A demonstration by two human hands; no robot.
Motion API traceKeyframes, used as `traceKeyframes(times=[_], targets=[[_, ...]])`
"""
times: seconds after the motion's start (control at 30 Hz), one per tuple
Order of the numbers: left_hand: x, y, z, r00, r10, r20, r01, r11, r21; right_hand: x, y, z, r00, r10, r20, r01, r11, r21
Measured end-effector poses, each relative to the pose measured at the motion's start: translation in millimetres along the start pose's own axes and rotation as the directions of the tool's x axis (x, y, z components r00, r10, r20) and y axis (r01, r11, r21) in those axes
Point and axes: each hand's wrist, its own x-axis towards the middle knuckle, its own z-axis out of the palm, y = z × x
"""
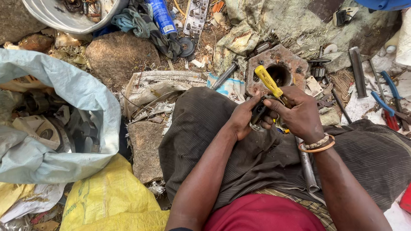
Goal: The person sits on the ground and uses a hammer and screwdriver to disassemble a metal electrical component, removing copper wire and separating parts.
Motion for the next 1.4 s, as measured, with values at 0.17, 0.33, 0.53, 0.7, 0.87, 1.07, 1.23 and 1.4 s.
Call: traceKeyframes(times=[0.17, 0.33, 0.53, 0.7, 0.87, 1.07, 1.23, 1.4], targets=[[-1.0, 7.8, 7.3, 0.995, -0.04, -0.086, 0.04, 0.999, -0.004, -11.1, 0.9, -1.6, 0.98, -0.142, -0.139, 0.144, 0.99, 0.005], [-8.4, 35.6, 14.4, 0.888, 0.167, -0.429, -0.186, 0.982, -0.003, -25.9, -2.0, -32.0, 0.956, -0.051, -0.289, 0.106, 0.978, 0.178], [-134.2, 154.0, -30.4, 0.278, 0.767, -0.579, -0.823, 0.501, 0.269, -33.2, -0.9, -58.6, 0.941, -0.149, -0.304, 0.215, 0.957, 0.197], [-206.7, 183.2, -37.6, -0.334, 0.93, -0.154, 0.258, 0.248, 0.934, -30.2, -5.8, -48.9, 0.95, -0.07, -0.305, 0.146, 0.961, 0.235], [-115.3, 124.5, 11.9, 0.438, 0.857, -0.27, -0.237, 0.4, 0.885, -26.1, -15.4, -32.7, 0.976, 0.004, -0.216, 0.035, 0.984, 0.177], [-22.1, 18.9, 54.3, 0.999, 0.02, -0.041, -0.013, 0.985, 0.174, -22.7, -24.0, -24.5, 0.992, -0.055, -0.111, 0.077, 0.975, 0.209], [-11.8, -1.0, 27.2, 0.977, 0.021, -0.211, -0.063, 0.978, -0.196, -38.1, -24.8, -55.7, 0.956, -0.078, -0.284, 0.245, 0.747, 0.619], [-7.1, -4.2, 5.2, 0.982, 0.063, -0.177, -0.113, 0.951, -0.288, -65.0, -38.6, -86.6, 0.955, -0.193, -0.224, 0.21, 0.976, 0.056]])
